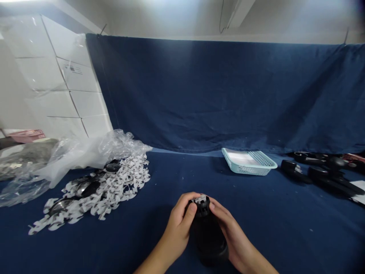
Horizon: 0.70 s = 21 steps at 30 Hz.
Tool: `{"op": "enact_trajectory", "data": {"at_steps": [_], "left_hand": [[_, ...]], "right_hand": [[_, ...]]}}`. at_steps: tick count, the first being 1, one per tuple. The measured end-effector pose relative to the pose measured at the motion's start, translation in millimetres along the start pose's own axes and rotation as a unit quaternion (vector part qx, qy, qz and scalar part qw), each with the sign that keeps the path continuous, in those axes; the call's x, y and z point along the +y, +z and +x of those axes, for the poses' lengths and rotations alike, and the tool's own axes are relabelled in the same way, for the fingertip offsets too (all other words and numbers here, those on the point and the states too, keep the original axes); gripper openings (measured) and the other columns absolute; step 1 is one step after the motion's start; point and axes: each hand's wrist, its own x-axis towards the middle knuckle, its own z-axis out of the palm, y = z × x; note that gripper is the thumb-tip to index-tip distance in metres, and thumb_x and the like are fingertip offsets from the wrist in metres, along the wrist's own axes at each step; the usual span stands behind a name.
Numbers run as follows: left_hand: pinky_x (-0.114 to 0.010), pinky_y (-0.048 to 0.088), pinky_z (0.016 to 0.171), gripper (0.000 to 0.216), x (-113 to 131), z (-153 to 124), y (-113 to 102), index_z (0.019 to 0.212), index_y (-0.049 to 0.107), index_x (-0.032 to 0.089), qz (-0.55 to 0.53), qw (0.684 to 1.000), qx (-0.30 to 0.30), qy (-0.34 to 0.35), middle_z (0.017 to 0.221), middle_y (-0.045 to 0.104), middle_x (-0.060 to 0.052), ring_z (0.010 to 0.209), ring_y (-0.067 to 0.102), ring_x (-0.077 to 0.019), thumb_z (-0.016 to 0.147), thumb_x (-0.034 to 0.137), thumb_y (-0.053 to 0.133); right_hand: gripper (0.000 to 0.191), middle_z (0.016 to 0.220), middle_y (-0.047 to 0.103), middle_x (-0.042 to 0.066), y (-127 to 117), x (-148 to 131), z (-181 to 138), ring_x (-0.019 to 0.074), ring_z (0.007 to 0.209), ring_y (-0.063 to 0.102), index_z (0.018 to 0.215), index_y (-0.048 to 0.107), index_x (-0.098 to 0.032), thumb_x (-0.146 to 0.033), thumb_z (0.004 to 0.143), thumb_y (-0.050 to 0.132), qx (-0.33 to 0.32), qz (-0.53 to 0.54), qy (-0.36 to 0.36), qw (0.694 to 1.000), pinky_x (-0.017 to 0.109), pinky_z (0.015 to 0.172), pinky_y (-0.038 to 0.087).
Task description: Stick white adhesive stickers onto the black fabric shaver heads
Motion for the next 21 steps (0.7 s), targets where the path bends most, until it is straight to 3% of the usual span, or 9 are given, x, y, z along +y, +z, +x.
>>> {"op": "enact_trajectory", "data": {"at_steps": [5, 9, 12, 14, 16, 18, 20, 21], "left_hand": [[-0.037, 0.036, 0.105, 0.045, -2, -1, -1, 0.14, 0.035, 0.03, -0.031, 0.999, 0.01, -0.013, 0.134, 0.053, -0.006, 0.122, 0.052, -0.0225, 0.099, 0.045, 0.043], [-0.037, 0.038, 0.103, 0.047, -2, -1, -3, 0.142, 0.031, 0.031, -0.004, 1.0, 0.004, -0.02, 0.135, 0.051, -0.007, 0.118, 0.054, -0.0216, 0.099, 0.044, 0.043], [-0.035, 0.046, 0.09, 0.048, 1, 2, -7, 0.142, 0.032, 0.031, 0.067, 0.997, 0.036, -0.013, 0.134, 0.052, -0.007, 0.095, 0.061, -0.0178, 0.098, 0.043, 0.046], [-0.032, 0.05, 0.077, 0.046, 2, 5, -11, 0.139, 0.036, 0.029, 0.095, 0.992, 0.078, 0.0, 0.131, 0.054, -0.009, 0.078, 0.061, -0.0146, 0.096, 0.043, 0.046], [-0.029, 0.051, 0.068, 0.039, 2, 8, -18, 0.13, 0.045, 0.024, 0.123, 0.984, 0.129, 0.008, 0.12, 0.061, -0.009, 0.069, 0.061, -0.0135, 0.096, 0.042, 0.045], [-0.027, 0.051, 0.063, 0.031, -1, 11, -33, 0.114, 0.055, 0.02, 0.173, 0.968, 0.179, 0.007, 0.094, 0.067, -0.005, 0.065, 0.062, -0.0148, 0.095, 0.041, 0.043], [-0.027, 0.051, 0.063, 0.025, -3, 13, -57, 0.101, 0.059, 0.019, 0.22, 0.952, 0.212, 0.004, 0.071, 0.062, -0.001, 0.065, 0.063, -0.0171, 0.092, 0.034, 0.041], [-0.027, 0.051, 0.064, 0.023, -3, 14, -73, 0.098, 0.059, 0.019, 0.241, 0.944, 0.224, 0.002, 0.07, 0.062, -0.001, 0.066, 0.064, -0.0176, 0.089, 0.029, 0.041]], "right_hand": [[0.036, 0.112, 0.072, 0.004, -1, 2, 0, 0.0196, 0.101, 0.065, 0.12, 0.065, -0.023, -0.032, 0.085, 0.068, -0.009, 0.018, 0.007, 1.0, 0.029, 0.092, 0.044], [0.036, 0.112, 0.073, 0.004, -6, 3, 6, 0.0196, 0.103, 0.065, 0.119, 0.066, -0.022, -0.031, 0.085, 0.069, -0.012, 0.024, 0.002, 1.0, 0.029, 0.093, 0.044], [0.038, 0.114, 0.072, 0.003, -12, -1, 12, 0.0186, 0.103, 0.065, 0.12, 0.064, -0.022, -0.03, 0.083, 0.069, 0.007, 0.035, 0.008, 0.999, 0.027, 0.091, 0.046], [0.042, 0.108, 0.075, 0.003, -15, -5, 15, 0.0186, 0.092, 0.069, 0.122, 0.062, -0.023, -0.031, 0.082, 0.07, 0.034, 0.039, 0.031, 0.998, 0.027, 0.083, 0.049], [0.046, 0.094, 0.077, 0.004, -19, -8, 16, 0.0195, 0.076, 0.071, 0.125, 0.06, -0.023, -0.031, 0.081, 0.07, 0.056, 0.031, 0.057, 0.996, 0.031, 0.074, 0.052], [0.047, 0.082, 0.077, 0.004, -22, -10, 18, 0.0209, 0.067, 0.071, 0.125, 0.059, -0.022, -0.032, 0.081, 0.07, 0.068, 0.022, 0.071, 0.995, 0.033, 0.069, 0.053], [0.044, 0.078, 0.076, 0.005, -26, -10, 21, 0.0218, 0.065, 0.071, 0.122, 0.061, -0.02, -0.034, 0.081, 0.069, 0.072, 0.019, 0.083, 0.994, 0.033, 0.067, 0.054], [0.041, 0.077, 0.076, 0.005, -29, -9, 23, 0.0216, 0.065, 0.071, 0.119, 0.063, -0.019, -0.035, 0.081, 0.069, 0.072, 0.019, 0.089, 0.993, 0.033, 0.065, 0.054]]}}
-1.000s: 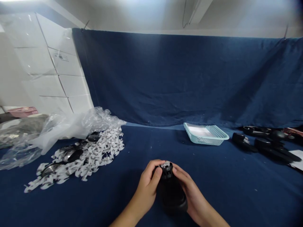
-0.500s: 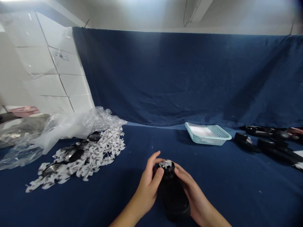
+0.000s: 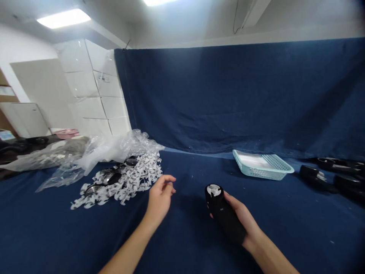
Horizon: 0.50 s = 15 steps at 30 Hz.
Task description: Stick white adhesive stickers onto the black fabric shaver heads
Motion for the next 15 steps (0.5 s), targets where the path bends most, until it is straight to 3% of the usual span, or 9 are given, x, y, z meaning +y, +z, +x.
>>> {"op": "enact_trajectory", "data": {"at_steps": [4, 8, 12, 15], "left_hand": [[-0.032, 0.049, 0.07, 0.021, -28, 39, -64, 0.088, 0.062, 0.02, 0.138, 0.988, 0.065, 0.0, 0.075, 0.063, -0.003, 0.071, 0.062, -0.0213, 0.08, 0.025, 0.044], [-0.041, 0.043, 0.091, 0.027, -51, 82, -124, 0.098, 0.065, 0.019, 0.279, 0.957, 0.078, 0.002, 0.101, 0.064, -0.009, 0.092, 0.06, -0.0282, 0.078, 0.028, 0.05], [-0.054, 0.037, 0.097, 0.04, -75, 118, -151, 0.109, 0.066, 0.017, 0.36, 0.932, 0.037, -0.02, 0.118, 0.061, -0.016, 0.111, 0.053, -0.0412, 0.073, 0.033, 0.06], [-0.063, 0.032, 0.096, 0.048, -94, 140, -157, 0.115, 0.065, 0.014, 0.384, 0.922, 0.023, -0.04, 0.131, 0.055, -0.02, 0.117, 0.049, -0.0479, 0.071, 0.034, 0.064]], "right_hand": [[0.029, 0.068, 0.074, 0.006, -11, 0, 12, 0.0213, 0.059, 0.07, 0.098, 0.069, -0.014, -0.039, 0.084, 0.064, 0.006, -0.009, 0.02, 1.0, 0.031, 0.059, 0.053], [0.028, 0.065, 0.072, 0.007, -16, -1, 20, 0.0213, 0.061, 0.07, 0.087, 0.069, -0.012, -0.039, 0.085, 0.062, 0.01, -0.007, 0.023, 1.0, 0.029, 0.06, 0.053], [0.031, 0.077, 0.076, 0.01, -16, 1, 22, 0.0199, 0.07, 0.072, 0.089, 0.07, -0.01, -0.04, 0.085, 0.061, -0.003, 0.004, 0.024, 1.0, 0.029, 0.072, 0.054], [0.035, 0.077, 0.075, 0.012, -16, 2, 23, 0.021, 0.067, 0.071, 0.087, 0.07, -0.009, -0.043, 0.085, 0.06, -0.005, 0.003, 0.032, 0.999, 0.03, 0.068, 0.054]]}}
